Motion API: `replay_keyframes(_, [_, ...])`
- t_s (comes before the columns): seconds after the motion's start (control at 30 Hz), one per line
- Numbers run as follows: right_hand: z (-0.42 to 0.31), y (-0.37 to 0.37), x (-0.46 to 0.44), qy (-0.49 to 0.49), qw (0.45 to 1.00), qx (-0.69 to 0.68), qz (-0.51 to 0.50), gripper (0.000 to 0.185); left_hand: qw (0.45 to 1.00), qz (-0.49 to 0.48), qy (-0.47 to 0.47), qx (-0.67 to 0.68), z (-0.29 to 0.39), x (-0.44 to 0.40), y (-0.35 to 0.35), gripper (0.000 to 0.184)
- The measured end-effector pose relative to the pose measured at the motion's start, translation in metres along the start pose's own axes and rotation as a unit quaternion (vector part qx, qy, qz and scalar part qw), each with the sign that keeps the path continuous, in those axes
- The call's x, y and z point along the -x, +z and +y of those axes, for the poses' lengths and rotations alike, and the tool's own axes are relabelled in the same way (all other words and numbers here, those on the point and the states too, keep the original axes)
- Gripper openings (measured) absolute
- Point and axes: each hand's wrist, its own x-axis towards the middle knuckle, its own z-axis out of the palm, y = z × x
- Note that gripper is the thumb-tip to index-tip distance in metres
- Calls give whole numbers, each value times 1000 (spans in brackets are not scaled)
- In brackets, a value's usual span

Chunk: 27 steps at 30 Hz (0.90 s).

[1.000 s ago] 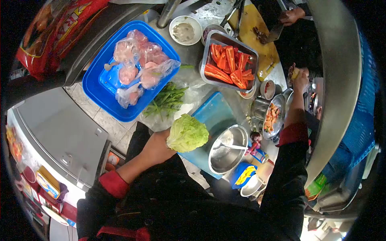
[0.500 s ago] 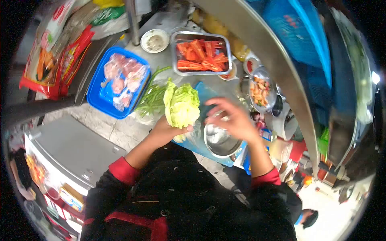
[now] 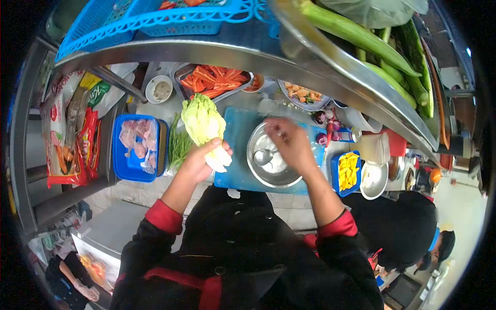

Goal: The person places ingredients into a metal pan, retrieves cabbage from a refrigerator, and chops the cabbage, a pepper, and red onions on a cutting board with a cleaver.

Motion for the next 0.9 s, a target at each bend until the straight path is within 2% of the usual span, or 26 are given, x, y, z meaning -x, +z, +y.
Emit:
replay_keyframes(0.03, [3,7,15,-17,998,-46,-49,23,999,-27,7,19,-3,0,5,40])
replay_keyframes(0.07, [14,23,29,35,987,-125,-96,26,998,-54,14,38,-5,-2,11,45])
replay_keyframes(0.1, [3,34,40,89,953,-266,-117,26,998,-59,11,33,-6,-3,20,45])
replay_keyframes(0.17, [-8,49,48,168,911,-363,-103,26,985,-140,94,-19,-6,-5,36,48])
replay_keyframes(0.2, [-11,52,49,165,912,-362,-97,26,986,-158,51,-17,-2,-5,38,62])
replay_keyframes(0.27, [-14,57,48,185,913,-361,-46,22,983,-172,67,-24,-4,-7,50,67])
replay_keyframes(0.4, [-12,57,47,144,931,-332,-47,23,977,-201,63,-31,0,-4,63,79])
replay_keyframes(0.5, [-22,55,48,165,909,-381,-25,22,974,-215,54,-45,4,-2,66,83])
replay_keyframes(0.6, [-18,60,50,152,897,-412,-47,19,962,-257,60,-63,7,-2,71,85])
replay_keyframes(0.67, [-23,60,52,186,857,-478,-50,19,957,-277,46,-72,13,-2,71,85])
replay_keyframes(0.8, [-41,48,53,196,862,-467,-12,16,948,-294,29,-116,27,-1,78,84])
replay_keyframes(0.9, [-43,46,52,161,876,-454,-17,20,943,-276,31,-180,29,-4,76,86])
